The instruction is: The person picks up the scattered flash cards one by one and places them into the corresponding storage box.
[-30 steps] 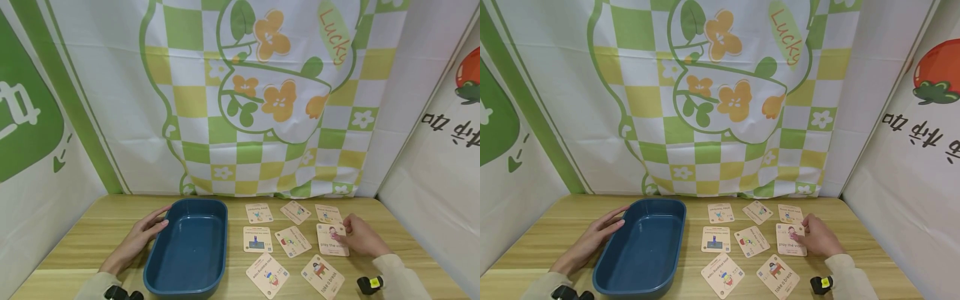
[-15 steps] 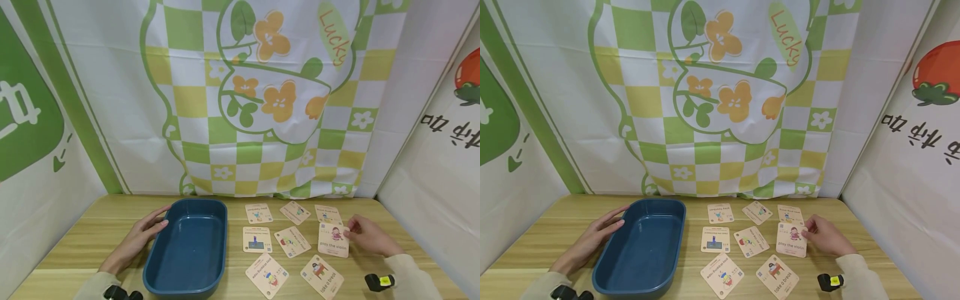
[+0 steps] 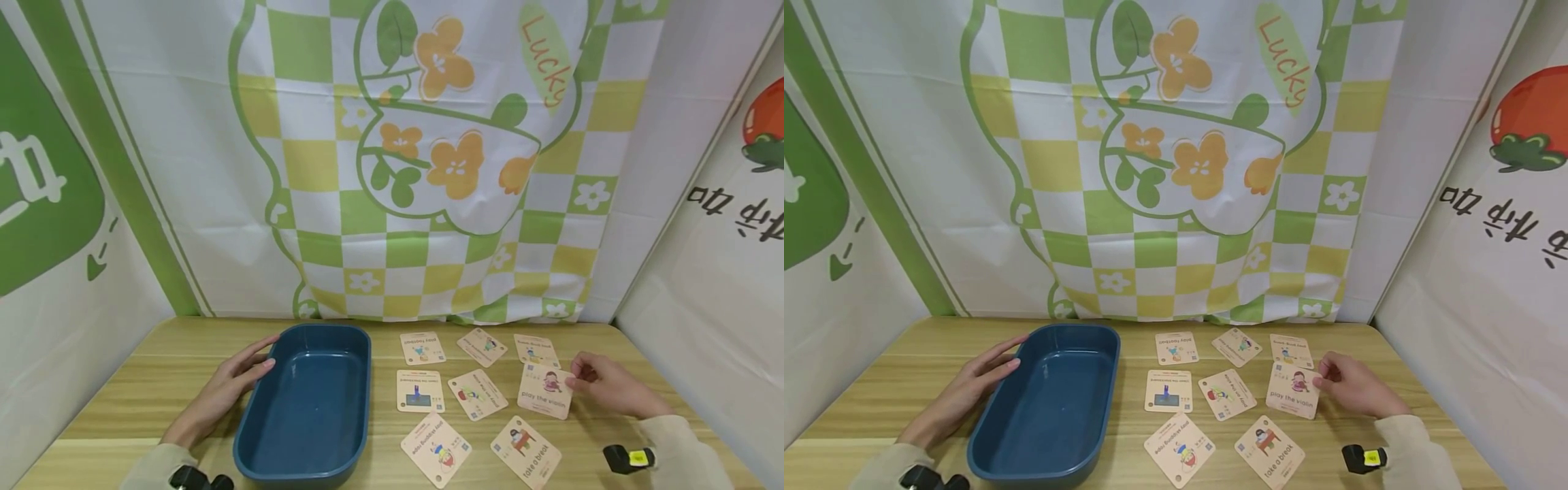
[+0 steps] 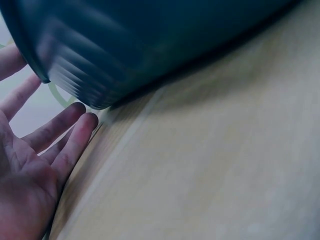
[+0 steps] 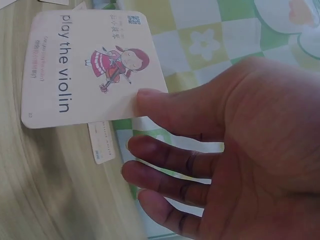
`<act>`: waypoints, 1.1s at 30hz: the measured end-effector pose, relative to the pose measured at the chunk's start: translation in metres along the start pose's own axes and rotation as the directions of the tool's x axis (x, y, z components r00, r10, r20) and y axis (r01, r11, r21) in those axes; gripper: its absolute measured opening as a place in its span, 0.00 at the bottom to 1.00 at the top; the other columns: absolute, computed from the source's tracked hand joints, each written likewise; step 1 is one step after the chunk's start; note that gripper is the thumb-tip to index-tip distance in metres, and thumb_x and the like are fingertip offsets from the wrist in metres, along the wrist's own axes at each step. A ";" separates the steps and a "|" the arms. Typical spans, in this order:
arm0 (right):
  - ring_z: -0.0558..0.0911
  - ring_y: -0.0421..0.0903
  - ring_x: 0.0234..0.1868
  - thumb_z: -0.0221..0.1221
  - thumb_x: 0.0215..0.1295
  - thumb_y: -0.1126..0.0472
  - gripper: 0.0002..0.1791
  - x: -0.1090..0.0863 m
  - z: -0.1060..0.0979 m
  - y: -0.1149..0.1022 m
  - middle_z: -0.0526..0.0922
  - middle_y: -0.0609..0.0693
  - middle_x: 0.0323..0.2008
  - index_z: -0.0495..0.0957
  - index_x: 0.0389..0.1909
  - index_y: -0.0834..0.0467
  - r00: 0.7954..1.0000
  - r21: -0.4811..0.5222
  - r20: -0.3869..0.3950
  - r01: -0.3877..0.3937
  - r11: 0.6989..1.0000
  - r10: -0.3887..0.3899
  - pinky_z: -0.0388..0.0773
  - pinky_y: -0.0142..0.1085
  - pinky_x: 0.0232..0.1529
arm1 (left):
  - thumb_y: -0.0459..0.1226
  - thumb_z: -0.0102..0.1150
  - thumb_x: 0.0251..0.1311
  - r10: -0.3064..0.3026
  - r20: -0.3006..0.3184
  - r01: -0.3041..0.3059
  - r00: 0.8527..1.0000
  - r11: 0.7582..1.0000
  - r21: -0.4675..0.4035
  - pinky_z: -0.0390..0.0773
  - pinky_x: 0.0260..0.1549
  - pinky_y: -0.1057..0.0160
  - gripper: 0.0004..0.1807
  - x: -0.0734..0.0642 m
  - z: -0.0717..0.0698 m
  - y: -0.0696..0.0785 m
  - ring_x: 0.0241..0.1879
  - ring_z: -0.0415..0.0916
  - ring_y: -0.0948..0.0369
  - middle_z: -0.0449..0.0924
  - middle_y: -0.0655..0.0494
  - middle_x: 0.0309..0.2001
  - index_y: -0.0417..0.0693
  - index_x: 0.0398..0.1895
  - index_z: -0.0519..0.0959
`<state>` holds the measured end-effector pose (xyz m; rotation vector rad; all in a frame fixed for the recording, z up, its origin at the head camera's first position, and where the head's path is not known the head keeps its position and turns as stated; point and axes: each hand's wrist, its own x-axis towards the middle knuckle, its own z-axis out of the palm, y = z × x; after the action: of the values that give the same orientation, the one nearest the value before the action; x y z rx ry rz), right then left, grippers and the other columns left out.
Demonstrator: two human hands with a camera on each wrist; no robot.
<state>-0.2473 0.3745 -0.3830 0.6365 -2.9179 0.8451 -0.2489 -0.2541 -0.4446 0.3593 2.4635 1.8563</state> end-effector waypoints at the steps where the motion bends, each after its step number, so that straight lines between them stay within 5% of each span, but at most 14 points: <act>1: 0.73 0.35 0.32 0.63 0.67 0.69 0.08 0.000 -0.001 -0.001 0.76 0.47 0.30 0.72 0.31 0.61 1.000 -0.006 0.000 0.008 1.000 -0.008 0.75 0.32 0.33 | 0.45 0.49 0.78 0.001 0.001 -0.001 1.000 1.000 0.000 0.68 0.61 0.36 0.31 0.000 0.000 0.000 0.69 0.62 0.40 0.60 0.37 0.73 0.51 0.80 0.59; 9: 0.73 0.37 0.31 0.63 0.68 0.66 0.07 0.002 -0.003 -0.015 0.76 0.45 0.28 0.75 0.32 0.58 1.000 -0.052 -0.009 -0.021 0.998 0.021 0.73 0.33 0.32 | 0.45 0.49 0.78 -0.001 -0.004 0.001 1.000 1.000 0.005 0.67 0.62 0.38 0.30 -0.001 0.000 0.001 0.64 0.67 0.56 0.62 0.39 0.73 0.51 0.79 0.60; 16: 0.76 0.37 0.33 0.65 0.66 0.67 0.07 0.007 -0.001 -0.030 0.78 0.44 0.29 0.77 0.31 0.56 0.992 -0.093 -0.124 0.004 0.996 -0.015 0.76 0.34 0.35 | 0.46 0.49 0.78 0.005 -0.007 -0.005 1.000 1.000 0.006 0.64 0.63 0.33 0.30 -0.001 0.001 0.002 0.69 0.60 0.41 0.61 0.38 0.73 0.51 0.79 0.60; 33: 0.77 0.41 0.36 0.67 0.65 0.66 0.05 0.014 0.003 -0.076 0.79 0.46 0.33 0.79 0.35 0.57 0.964 -0.070 -0.261 0.032 0.997 -0.049 0.76 0.32 0.32 | 0.46 0.50 0.77 0.002 -0.016 -0.001 1.000 1.000 0.007 0.64 0.63 0.34 0.30 0.000 0.001 0.000 0.67 0.64 0.47 0.63 0.39 0.72 0.51 0.79 0.61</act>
<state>-0.2295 0.3090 -0.3454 0.5311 -2.6726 0.7613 -0.2484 -0.2533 -0.4449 0.3484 2.4805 1.8591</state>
